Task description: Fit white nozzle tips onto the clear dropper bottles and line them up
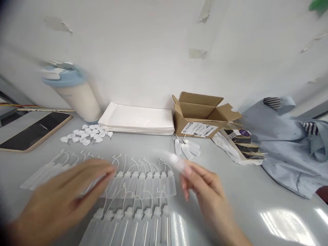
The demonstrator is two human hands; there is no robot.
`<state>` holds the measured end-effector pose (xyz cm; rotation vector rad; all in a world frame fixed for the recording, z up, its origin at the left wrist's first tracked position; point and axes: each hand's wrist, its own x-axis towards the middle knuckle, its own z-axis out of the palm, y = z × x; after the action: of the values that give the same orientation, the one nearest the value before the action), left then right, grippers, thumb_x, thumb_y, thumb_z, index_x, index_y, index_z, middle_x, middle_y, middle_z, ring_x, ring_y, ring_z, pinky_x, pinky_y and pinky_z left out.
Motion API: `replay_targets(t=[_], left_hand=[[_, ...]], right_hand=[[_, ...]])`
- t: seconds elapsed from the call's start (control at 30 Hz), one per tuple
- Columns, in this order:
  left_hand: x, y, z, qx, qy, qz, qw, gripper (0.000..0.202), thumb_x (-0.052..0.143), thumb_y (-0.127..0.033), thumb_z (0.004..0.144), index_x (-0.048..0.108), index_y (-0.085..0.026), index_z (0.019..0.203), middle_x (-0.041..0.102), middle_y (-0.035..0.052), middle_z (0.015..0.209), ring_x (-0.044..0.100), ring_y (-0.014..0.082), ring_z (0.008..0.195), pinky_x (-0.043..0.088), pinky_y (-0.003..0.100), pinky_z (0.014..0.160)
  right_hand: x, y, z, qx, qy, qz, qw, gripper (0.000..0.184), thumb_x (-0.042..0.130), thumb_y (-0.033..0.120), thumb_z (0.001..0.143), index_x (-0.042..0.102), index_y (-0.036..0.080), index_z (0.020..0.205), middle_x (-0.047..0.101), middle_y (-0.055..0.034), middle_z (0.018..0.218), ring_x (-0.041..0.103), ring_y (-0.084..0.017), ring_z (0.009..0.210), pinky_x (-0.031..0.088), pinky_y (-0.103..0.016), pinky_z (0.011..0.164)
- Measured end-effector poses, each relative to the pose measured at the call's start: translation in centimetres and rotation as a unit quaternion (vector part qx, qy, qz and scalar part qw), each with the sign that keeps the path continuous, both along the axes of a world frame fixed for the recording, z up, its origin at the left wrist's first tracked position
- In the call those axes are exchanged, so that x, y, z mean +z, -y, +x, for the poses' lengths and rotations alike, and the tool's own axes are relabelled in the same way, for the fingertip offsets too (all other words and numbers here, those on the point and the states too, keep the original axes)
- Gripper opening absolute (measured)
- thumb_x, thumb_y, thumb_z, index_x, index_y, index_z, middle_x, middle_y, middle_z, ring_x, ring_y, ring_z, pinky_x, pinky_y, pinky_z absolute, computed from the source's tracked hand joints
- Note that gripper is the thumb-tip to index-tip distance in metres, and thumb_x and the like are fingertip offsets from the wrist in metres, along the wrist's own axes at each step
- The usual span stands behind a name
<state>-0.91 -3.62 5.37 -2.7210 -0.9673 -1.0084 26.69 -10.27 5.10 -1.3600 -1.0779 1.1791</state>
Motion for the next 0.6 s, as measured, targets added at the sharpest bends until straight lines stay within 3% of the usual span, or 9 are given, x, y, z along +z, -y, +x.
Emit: replay_targets(t=[0.07, 0.1, 0.17, 0.2, 0.23, 0.3, 0.37, 0.47, 0.6], left_hand=[[0.3, -2.3, -1.8, 0.087, -0.03, -0.051, 0.994, 0.019, 0.039, -0.026, 0.099, 0.058, -0.021, 0.101, 0.067, 0.0031, 0.1, 0.064, 0.0168, 0.089, 0.05, 0.026, 0.081], [0.4, -3.5, -2.9, 0.134, -0.06, -0.069, 0.987, 0.023, 0.037, -0.029, 0.099, 0.058, -0.021, 0.101, 0.067, 0.0034, 0.102, 0.064, 0.0189, 0.092, 0.05, 0.028, 0.081], [0.4, -6.0, -5.4, 0.249, -0.139, -0.116, 0.951, 0.029, 0.035, -0.03, 0.097, 0.06, -0.018, 0.103, 0.067, 0.0067, 0.103, 0.064, 0.0243, 0.095, 0.049, 0.035, 0.083], [0.4, -7.1, -6.7, 0.305, -0.193, -0.157, 0.919, 0.033, 0.032, -0.03, 0.097, 0.06, -0.016, 0.107, 0.066, 0.0096, 0.11, 0.063, 0.0282, 0.098, 0.049, 0.039, 0.084], [0.4, -8.0, -7.9, 0.325, -0.211, -0.173, 0.905, 0.038, 0.031, -0.029, 0.095, 0.062, -0.013, 0.109, 0.065, 0.0138, 0.112, 0.061, 0.0329, 0.103, 0.048, 0.044, 0.085], [0.2, -9.5, -9.9, 0.344, -0.226, -0.191, 0.891, 0.043, 0.029, -0.026, 0.093, 0.064, -0.009, 0.111, 0.064, 0.0185, 0.112, 0.059, 0.0365, 0.106, 0.046, 0.047, 0.087], [0.1, -10.4, -11.3, 0.347, -0.235, -0.211, 0.883, 0.044, 0.029, -0.023, 0.09, 0.065, -0.008, 0.111, 0.063, 0.0181, 0.116, 0.06, 0.0344, 0.106, 0.045, 0.045, 0.091], [0.2, -11.1, -12.3, 0.351, -0.243, -0.248, 0.87, 0.044, 0.032, -0.024, 0.086, 0.067, -0.013, 0.111, 0.068, 0.0127, 0.113, 0.064, 0.03, 0.097, 0.048, 0.04, 0.086], [0.3, -11.5, -12.2, 0.356, -0.245, -0.288, 0.855, 0.044, 0.037, -0.03, 0.083, 0.068, -0.016, 0.111, 0.075, 0.0059, 0.093, 0.068, 0.0265, 0.086, 0.05, 0.033, 0.076]], right_hand=[[-0.5, -1.0, 0.9, -0.101, 0.108, 0.05, 0.988, 0.023, 0.059, 0.043, 0.089, 0.073, 0.024, 0.092, 0.057, 0.0012, 0.067, 0.049, -0.013, 0.056, 0.04, -0.025, 0.053], [-0.8, -1.5, 1.4, -0.153, 0.183, 0.074, 0.968, 0.026, 0.06, 0.041, 0.088, 0.072, 0.025, 0.104, 0.059, 0.0006, 0.07, 0.05, -0.014, 0.058, 0.043, -0.026, 0.056], [-1.6, -2.4, 2.2, -0.226, 0.331, 0.128, 0.907, 0.041, 0.06, 0.038, 0.086, 0.065, 0.021, 0.124, 0.065, -0.0031, 0.08, 0.054, -0.016, 0.061, 0.047, -0.03, 0.061], [-2.1, -2.7, 2.7, -0.234, 0.392, 0.15, 0.877, 0.044, 0.058, 0.037, 0.087, 0.064, 0.017, 0.126, 0.066, -0.0048, 0.081, 0.055, -0.017, 0.061, 0.048, -0.031, 0.062], [-2.6, -3.0, 3.0, -0.237, 0.442, 0.164, 0.849, 0.045, 0.056, 0.038, 0.088, 0.064, 0.015, 0.125, 0.067, -0.0055, 0.079, 0.055, -0.017, 0.059, 0.048, -0.031, 0.06], [-3.3, -3.5, 3.7, -0.23, 0.508, 0.177, 0.811, 0.045, 0.053, 0.041, 0.09, 0.067, 0.011, 0.122, 0.067, -0.006, 0.074, 0.054, -0.017, 0.054, 0.047, -0.031, 0.056], [-3.8, -3.7, 4.2, -0.229, 0.54, 0.18, 0.79, 0.048, 0.051, 0.046, 0.092, 0.07, 0.01, 0.116, 0.069, -0.0065, 0.069, 0.054, -0.017, 0.05, 0.046, -0.031, 0.053], [-3.9, -3.8, 4.4, -0.238, 0.56, 0.179, 0.773, 0.05, 0.052, 0.051, 0.091, 0.075, 0.01, 0.106, 0.072, -0.0069, 0.064, 0.055, -0.017, 0.046, 0.046, -0.031, 0.049], [-3.8, -3.7, 4.3, -0.244, 0.565, 0.181, 0.767, 0.046, 0.054, 0.05, 0.091, 0.077, 0.011, 0.1, 0.072, -0.0069, 0.061, 0.054, -0.017, 0.044, 0.046, -0.031, 0.049]])
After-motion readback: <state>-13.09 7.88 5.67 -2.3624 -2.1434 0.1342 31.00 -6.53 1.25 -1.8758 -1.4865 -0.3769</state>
